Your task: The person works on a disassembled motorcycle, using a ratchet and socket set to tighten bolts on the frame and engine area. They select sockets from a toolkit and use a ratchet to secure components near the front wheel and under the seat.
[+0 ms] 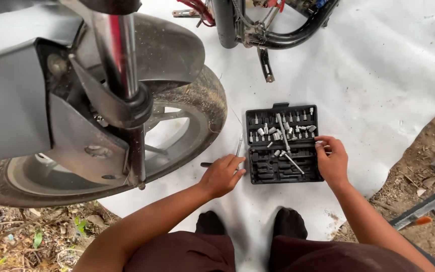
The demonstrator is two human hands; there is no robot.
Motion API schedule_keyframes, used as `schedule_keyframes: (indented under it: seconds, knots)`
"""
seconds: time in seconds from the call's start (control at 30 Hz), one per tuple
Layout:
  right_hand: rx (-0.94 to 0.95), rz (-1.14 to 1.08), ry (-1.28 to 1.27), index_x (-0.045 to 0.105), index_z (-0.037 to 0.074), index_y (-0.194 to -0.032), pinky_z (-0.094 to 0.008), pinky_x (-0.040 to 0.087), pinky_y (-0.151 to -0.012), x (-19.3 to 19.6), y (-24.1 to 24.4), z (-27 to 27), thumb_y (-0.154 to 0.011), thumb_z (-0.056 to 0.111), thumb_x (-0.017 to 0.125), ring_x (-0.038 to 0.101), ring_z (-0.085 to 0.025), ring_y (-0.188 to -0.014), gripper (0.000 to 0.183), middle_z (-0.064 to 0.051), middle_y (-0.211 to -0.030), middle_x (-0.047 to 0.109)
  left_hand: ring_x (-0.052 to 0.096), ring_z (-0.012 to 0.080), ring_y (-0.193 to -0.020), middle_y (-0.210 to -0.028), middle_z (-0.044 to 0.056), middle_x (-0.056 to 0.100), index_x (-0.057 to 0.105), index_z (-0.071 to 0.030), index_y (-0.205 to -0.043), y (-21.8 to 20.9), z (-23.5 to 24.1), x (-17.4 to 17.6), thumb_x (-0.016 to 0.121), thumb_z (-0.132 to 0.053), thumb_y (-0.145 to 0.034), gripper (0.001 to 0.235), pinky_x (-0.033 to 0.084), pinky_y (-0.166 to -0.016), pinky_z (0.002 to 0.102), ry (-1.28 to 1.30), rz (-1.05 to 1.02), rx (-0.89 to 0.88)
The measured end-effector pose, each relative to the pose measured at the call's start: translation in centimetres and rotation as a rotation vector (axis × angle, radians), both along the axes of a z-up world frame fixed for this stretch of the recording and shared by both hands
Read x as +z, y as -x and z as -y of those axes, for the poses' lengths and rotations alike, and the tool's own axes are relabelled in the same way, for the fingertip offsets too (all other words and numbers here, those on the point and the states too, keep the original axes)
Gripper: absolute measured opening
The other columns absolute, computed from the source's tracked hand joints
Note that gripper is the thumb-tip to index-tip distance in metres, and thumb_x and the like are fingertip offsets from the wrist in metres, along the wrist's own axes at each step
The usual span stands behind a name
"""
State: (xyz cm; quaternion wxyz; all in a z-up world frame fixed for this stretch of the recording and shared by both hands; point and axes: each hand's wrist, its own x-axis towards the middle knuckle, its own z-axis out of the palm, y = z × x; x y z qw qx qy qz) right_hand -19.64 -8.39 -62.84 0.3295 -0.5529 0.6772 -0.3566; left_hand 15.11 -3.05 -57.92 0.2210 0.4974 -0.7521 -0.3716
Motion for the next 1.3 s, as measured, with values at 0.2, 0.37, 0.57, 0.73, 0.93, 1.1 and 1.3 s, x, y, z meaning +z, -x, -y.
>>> schedule_keyframes:
  seconds: [0.2, 0.37, 0.57, 0.73, 0.93, 1.1, 1.3]
  knots:
    - [-0.058, -0.202, 0.128, 0.071, 0.006, -0.114, -0.033, 0.052, -0.074, 1.9, -1.4, 2.7, -0.099, 0.005, 0.068, 0.062, -0.019, -0.082, 0.015, -0.01, -0.102, 0.064, 0.062, 0.0358, -0.097, -0.11, 0.015, 0.064, 0.062, -0.003, -0.126, -0.6, -0.5, -0.4, 0.065, -0.019, -0.098, 0.033, 0.05, -0.088, 0.045, 0.264, 0.056, -0.094]
    - [0.241, -0.035, 0.171, 0.071, 0.005, -0.109, -0.033, 0.054, -0.075, 3.2, -5.6, 6.8, -0.096, 0.009, 0.068, 0.066, -0.02, -0.084, 0.014, -0.007, -0.099, 0.069, 0.063, 0.0339, -0.096, -0.105, 0.013, 0.063, 0.063, -0.006, -0.118, -0.8, 0.6, -0.2, 0.065, -0.015, -0.094, 0.026, 0.049, -0.089, 0.046, 0.227, 0.104, -0.144]
    - [0.635, -0.356, 0.225, 0.07, 0.009, -0.118, -0.043, 0.05, -0.084, 5.1, -12.3, 7.8, -0.09, 0.018, 0.072, 0.059, -0.03, -0.098, 0.03, -0.009, -0.098, 0.063, 0.063, 0.0349, -0.095, -0.105, 0.011, 0.062, 0.063, -0.008, -0.116, -1.0, 0.7, 0.2, 0.065, -0.013, -0.093, 0.024, 0.05, -0.087, 0.046, 0.214, 0.047, -0.072]
    - [0.618, -0.407, 0.316, 0.069, 0.011, -0.127, -0.044, 0.049, -0.085, 3.6, -12.5, 8.6, -0.089, 0.016, 0.072, 0.058, -0.031, -0.098, 0.039, -0.01, -0.103, 0.062, 0.062, 0.0349, -0.092, -0.104, 0.011, 0.062, 0.063, -0.007, -0.117, -1.8, 0.5, 0.5, 0.064, -0.014, -0.094, 0.024, 0.05, -0.086, 0.046, 0.177, 0.037, -0.051]
    - [0.567, -0.409, 0.216, 0.071, 0.015, -0.108, -0.043, 0.049, -0.092, 2.1, -12.3, 9.1, -0.092, 0.021, 0.073, 0.06, -0.027, -0.101, 0.018, 0.0, -0.1, 0.068, 0.063, 0.0345, -0.091, -0.103, 0.012, 0.061, 0.064, -0.007, -0.117, -2.0, 0.2, 0.0, 0.064, -0.015, -0.095, 0.023, 0.051, -0.084, 0.045, 0.151, 0.031, -0.027]
    - [0.589, -0.441, 0.243, 0.075, 0.017, -0.11, -0.046, 0.047, -0.092, 2.3, -12.5, 9.2, -0.09, 0.022, 0.073, 0.058, -0.03, -0.101, 0.021, -0.004, -0.099, 0.066, 0.063, 0.0347, -0.091, -0.103, 0.012, 0.062, 0.064, -0.008, -0.117, -1.5, 0.6, 0.0, 0.064, -0.015, -0.095, 0.022, 0.051, -0.083, 0.046, 0.147, 0.024, -0.03]
    - [0.629, -0.562, 0.251, 0.074, 0.019, -0.112, -0.045, 0.046, -0.092, 2.6, -12.6, 9.4, -0.09, 0.024, 0.074, 0.058, -0.028, -0.103, 0.022, -0.003, -0.103, 0.065, 0.063, 0.0342, -0.091, -0.102, 0.01, 0.062, 0.064, -0.008, -0.116, -1.1, 1.0, -0.3, 0.064, -0.016, -0.096, 0.022, 0.051, -0.084, 0.046, 0.141, 0.009, -0.038]
